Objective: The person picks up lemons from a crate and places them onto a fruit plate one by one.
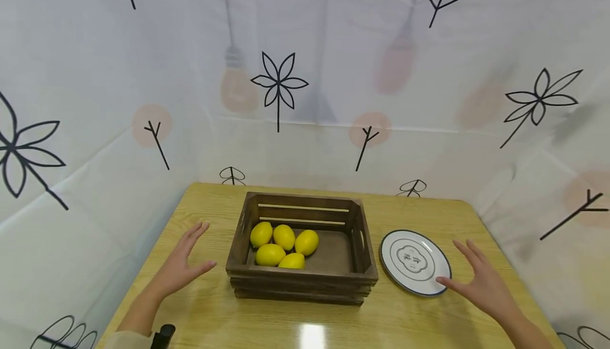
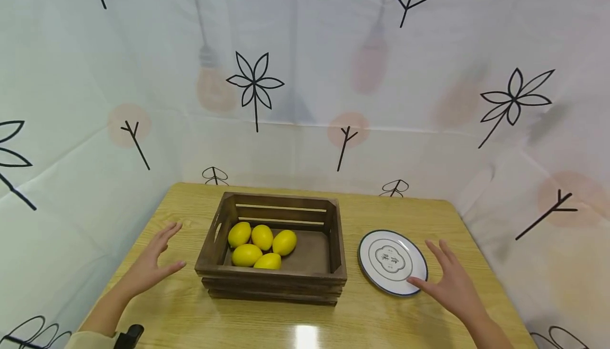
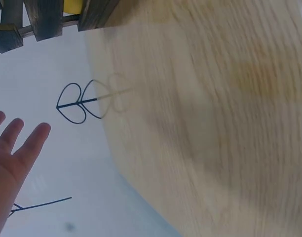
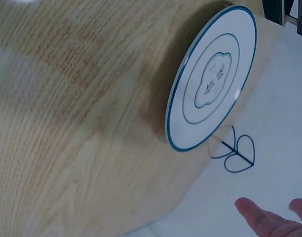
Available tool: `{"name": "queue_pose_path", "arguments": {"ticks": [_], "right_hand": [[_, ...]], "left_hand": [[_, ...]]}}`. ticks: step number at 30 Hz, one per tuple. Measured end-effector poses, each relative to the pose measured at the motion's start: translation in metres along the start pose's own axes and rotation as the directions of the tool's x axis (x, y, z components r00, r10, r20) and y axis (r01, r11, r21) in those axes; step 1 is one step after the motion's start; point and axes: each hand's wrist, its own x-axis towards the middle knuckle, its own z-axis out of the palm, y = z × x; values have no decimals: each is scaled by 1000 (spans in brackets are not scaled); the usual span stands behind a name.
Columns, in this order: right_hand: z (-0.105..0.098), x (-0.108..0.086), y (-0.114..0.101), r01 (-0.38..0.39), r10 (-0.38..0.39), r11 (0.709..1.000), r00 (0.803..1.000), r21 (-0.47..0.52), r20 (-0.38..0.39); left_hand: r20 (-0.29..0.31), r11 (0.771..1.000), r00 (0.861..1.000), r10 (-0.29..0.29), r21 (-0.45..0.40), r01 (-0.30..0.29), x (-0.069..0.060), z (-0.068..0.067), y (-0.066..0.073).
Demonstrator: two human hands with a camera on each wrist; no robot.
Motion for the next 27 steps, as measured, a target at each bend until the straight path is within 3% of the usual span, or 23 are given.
{"name": "queue_pose_path", "arguments": {"ticks": [5, 10, 22, 27], "right_hand": [[1, 4, -6, 19, -19, 999, 1000, 36, -4], [1, 7, -9, 12, -14, 995, 1000, 102, 20], [10, 13, -23, -6, 6, 980, 1000, 197, 4], [13, 18, -32, -10, 12, 974, 1000, 228, -7]], "left_hand": [[27, 992, 997, 68, -104, -65, 5, 3, 6], [58, 978, 994, 93, -195, -80, 11, 8, 11], [128, 898, 983, 134, -435, -65, 18, 18, 23], [150, 872, 983, 110, -490, -23, 22, 21, 27]]}}
